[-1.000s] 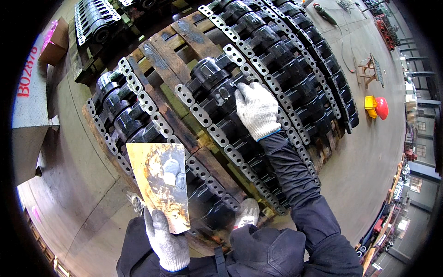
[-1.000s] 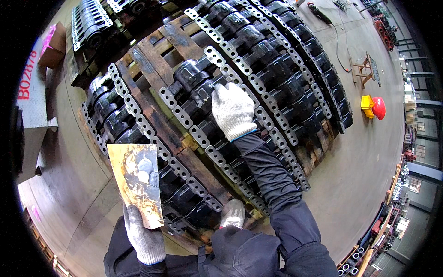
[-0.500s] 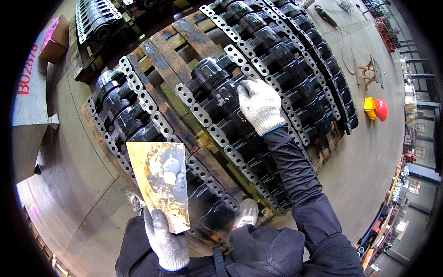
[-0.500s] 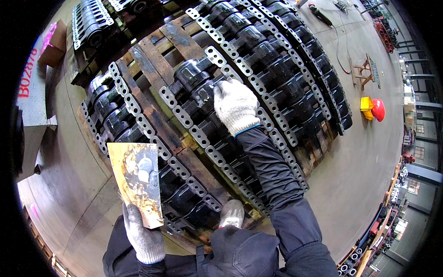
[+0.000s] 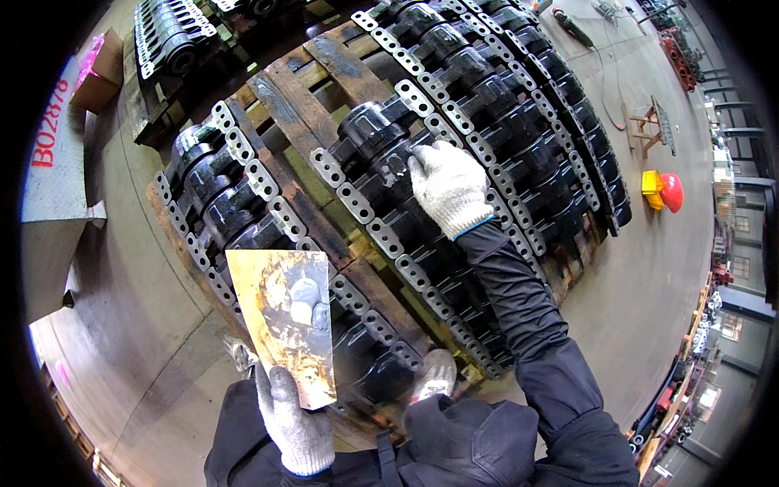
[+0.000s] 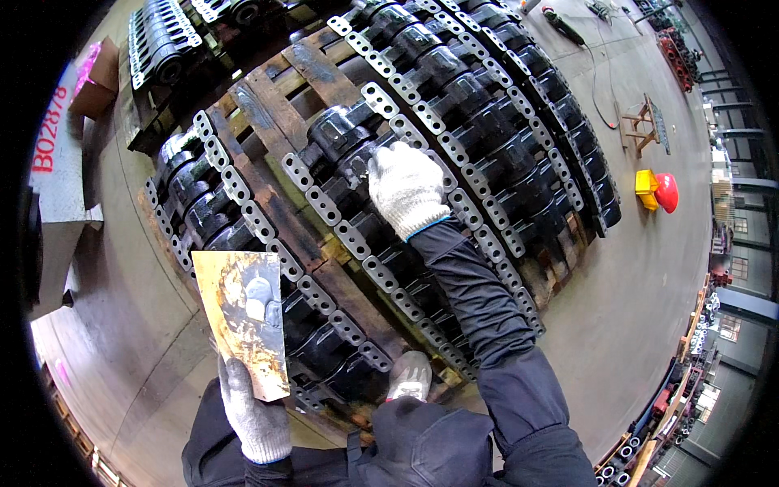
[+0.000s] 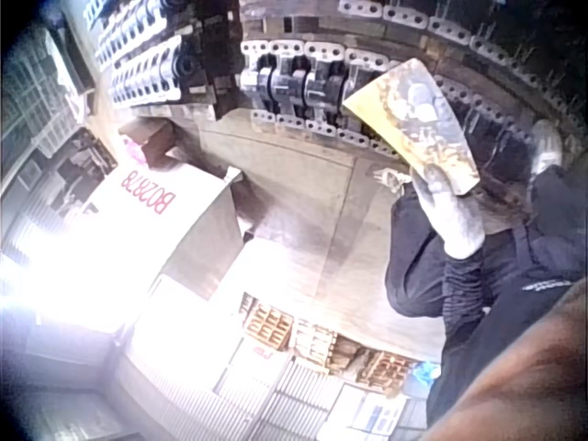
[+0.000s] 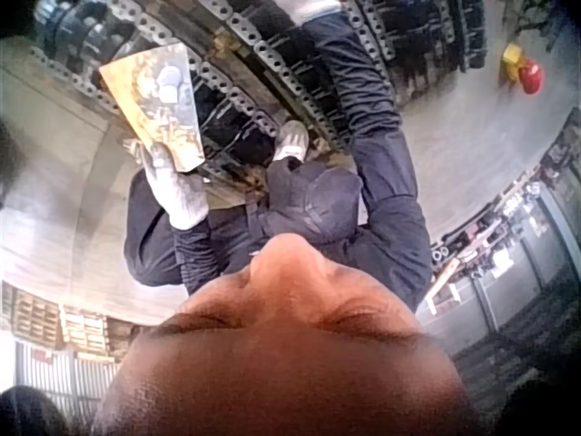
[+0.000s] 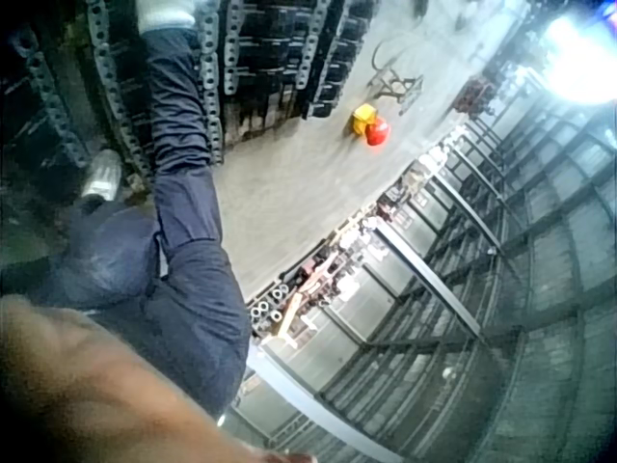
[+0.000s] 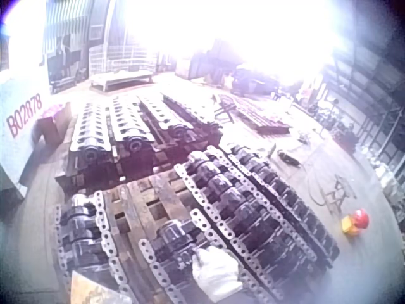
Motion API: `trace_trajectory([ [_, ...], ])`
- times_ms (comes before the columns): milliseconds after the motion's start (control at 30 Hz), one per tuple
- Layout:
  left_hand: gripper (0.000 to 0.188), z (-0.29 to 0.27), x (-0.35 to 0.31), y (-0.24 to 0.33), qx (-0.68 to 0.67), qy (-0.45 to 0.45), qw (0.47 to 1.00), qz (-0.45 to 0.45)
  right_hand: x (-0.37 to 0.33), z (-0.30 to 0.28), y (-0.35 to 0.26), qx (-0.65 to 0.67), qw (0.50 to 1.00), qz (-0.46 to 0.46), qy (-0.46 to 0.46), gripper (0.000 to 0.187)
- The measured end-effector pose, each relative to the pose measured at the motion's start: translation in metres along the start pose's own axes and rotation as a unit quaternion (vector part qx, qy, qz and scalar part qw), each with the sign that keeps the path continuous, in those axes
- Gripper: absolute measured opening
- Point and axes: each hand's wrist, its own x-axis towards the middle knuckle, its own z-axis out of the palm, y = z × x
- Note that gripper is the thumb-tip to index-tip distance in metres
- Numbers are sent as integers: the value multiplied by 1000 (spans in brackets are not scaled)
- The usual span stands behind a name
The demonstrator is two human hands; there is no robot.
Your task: The person applies a white substance from a small rectangular board onto the surface of black metal parts arranged on a wooden pallet. The person uses a small tool to spread the substance on the parts.
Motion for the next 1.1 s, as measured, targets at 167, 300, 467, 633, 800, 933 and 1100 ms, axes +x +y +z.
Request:
trace_trajectory([
  [167, 59, -2, 1, -3, 6, -8, 1000, 7, -4, -2, 0, -26, 999, -29, 0, 17],
  [300, 56, 4, 0, 0, 1, -4, 1000, 9, -11, -7, 8, 108, 991, -6, 73, 17],
  [467, 53, 2, 0, -5, -1, 14, 1000, 28, -23, -5, 36, 269, 950, 104, 120, 19],
  [633, 50, -1, -1, -7, -8, 34, 999, 17, -36, -3, 41, 199, 970, 100, 98, 19],
  [800, 49, -4, 4, -13, -15, 43, 999, 28, -34, -2, 40, 144, 981, 79, 103, 19],
  [933, 49, -8, 5, -15, -3, 45, 998, 31, -32, -4, 37, 180, 976, 76, 99, 17],
  [1100, 49, -2, 5, -12, -6, 42, 999, 31, -38, 13, 52, 436, 880, 187, 30, 24],
])
